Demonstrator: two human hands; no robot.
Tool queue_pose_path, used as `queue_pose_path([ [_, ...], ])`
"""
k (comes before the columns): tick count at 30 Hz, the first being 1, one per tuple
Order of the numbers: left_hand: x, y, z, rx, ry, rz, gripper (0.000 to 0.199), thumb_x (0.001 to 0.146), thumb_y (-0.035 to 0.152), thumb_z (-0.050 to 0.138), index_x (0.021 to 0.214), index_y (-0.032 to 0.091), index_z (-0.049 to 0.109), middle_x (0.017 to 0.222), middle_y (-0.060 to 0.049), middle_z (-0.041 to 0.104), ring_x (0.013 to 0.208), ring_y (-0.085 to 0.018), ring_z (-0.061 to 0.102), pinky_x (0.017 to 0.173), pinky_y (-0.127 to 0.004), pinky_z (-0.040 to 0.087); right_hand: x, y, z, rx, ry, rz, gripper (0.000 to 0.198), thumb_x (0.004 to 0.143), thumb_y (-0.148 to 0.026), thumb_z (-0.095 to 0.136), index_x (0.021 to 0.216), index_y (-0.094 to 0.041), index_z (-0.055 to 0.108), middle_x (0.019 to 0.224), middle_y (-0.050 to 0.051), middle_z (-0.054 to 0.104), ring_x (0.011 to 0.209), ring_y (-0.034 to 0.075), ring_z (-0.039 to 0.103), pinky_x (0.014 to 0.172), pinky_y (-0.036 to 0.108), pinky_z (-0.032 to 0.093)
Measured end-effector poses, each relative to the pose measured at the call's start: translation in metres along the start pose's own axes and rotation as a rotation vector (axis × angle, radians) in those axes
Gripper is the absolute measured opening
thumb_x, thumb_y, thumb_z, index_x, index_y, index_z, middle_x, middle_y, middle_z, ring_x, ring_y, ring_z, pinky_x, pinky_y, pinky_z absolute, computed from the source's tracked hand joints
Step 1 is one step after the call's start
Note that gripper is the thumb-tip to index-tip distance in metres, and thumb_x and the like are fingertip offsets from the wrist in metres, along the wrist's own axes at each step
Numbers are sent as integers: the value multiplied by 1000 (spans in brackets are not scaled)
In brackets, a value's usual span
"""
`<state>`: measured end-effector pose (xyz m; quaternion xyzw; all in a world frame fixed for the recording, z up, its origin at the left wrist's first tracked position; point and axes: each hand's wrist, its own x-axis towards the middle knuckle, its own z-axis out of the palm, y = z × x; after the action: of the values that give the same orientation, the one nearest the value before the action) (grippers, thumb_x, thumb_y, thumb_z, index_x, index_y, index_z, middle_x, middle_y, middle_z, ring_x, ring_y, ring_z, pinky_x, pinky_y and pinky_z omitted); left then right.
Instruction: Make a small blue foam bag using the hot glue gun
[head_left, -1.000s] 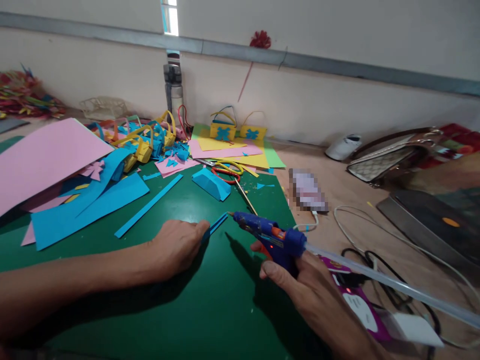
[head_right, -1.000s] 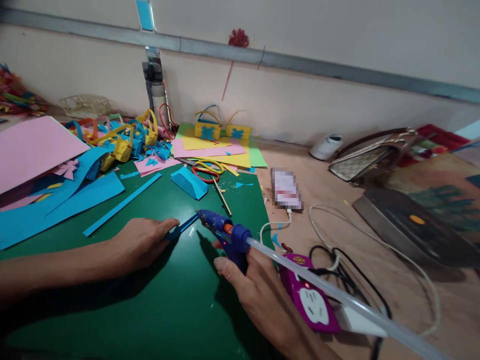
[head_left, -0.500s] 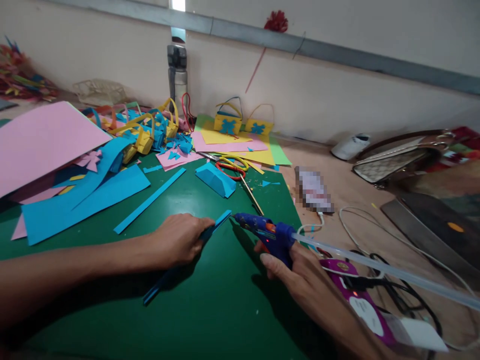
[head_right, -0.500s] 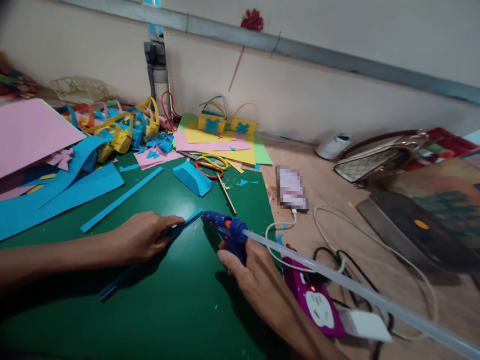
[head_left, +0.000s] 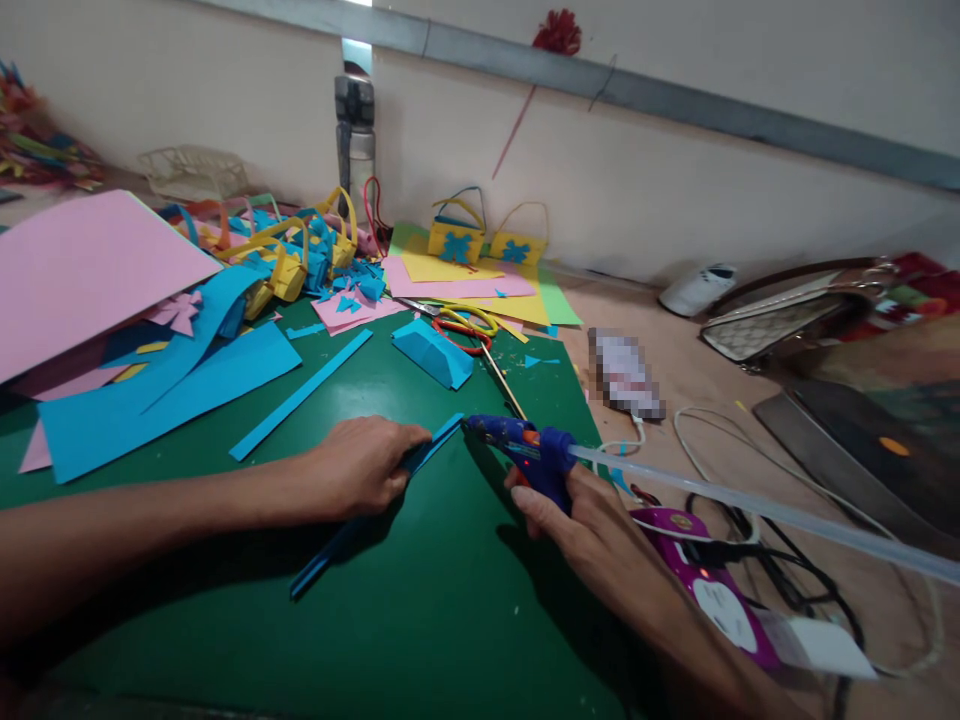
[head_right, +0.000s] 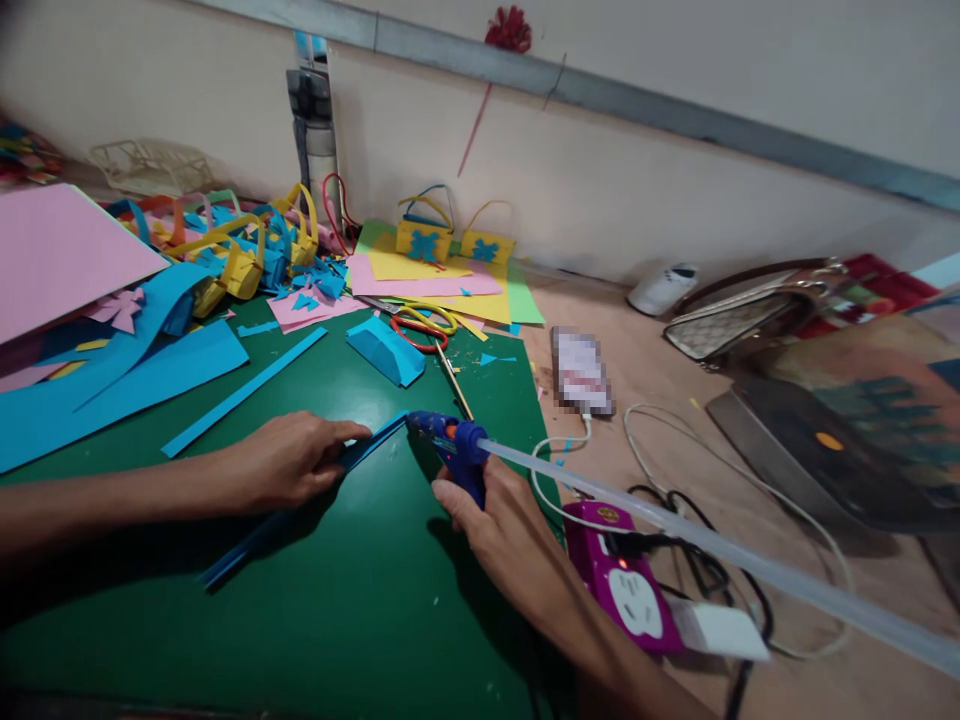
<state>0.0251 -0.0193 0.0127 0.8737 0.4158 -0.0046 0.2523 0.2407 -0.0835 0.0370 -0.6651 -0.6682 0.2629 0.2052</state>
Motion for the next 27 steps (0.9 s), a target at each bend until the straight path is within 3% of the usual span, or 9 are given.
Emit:
queue_pose_path([
  [13, -1, -1, -1, 17, -11, 25, 26, 81, 19, 38, 94, 21, 61, 79, -6, 69, 68, -17, 62, 57, -23, 39, -1, 3, 3, -104, 93, -20, 26, 74, -49, 52, 67, -24, 52, 66, 1, 57, 66, 20, 55, 63, 31, 45],
  [21, -2, 0, -2, 72, -47, 32, 31, 80, 17, 39, 102, 20, 59, 75, -6, 68, 66, -18, 62, 58, -24, 40, -12, 11, 4, 79, 73, -2, 18, 70, -43, 65, 76, -26, 61, 74, 1, 62, 72, 22, 58, 67, 31, 48],
  [27, -4, 3, -5, 79, -73, 46, 30, 80, 16, 39, 104, 20, 57, 75, -7, 68, 68, -19, 63, 58, -24, 41, -19, 17, 6, 183, 34, -21, 14, 65, -39, 72, 68, -27, 64, 63, 0, 60, 67, 21, 58, 59, 27, 48],
])
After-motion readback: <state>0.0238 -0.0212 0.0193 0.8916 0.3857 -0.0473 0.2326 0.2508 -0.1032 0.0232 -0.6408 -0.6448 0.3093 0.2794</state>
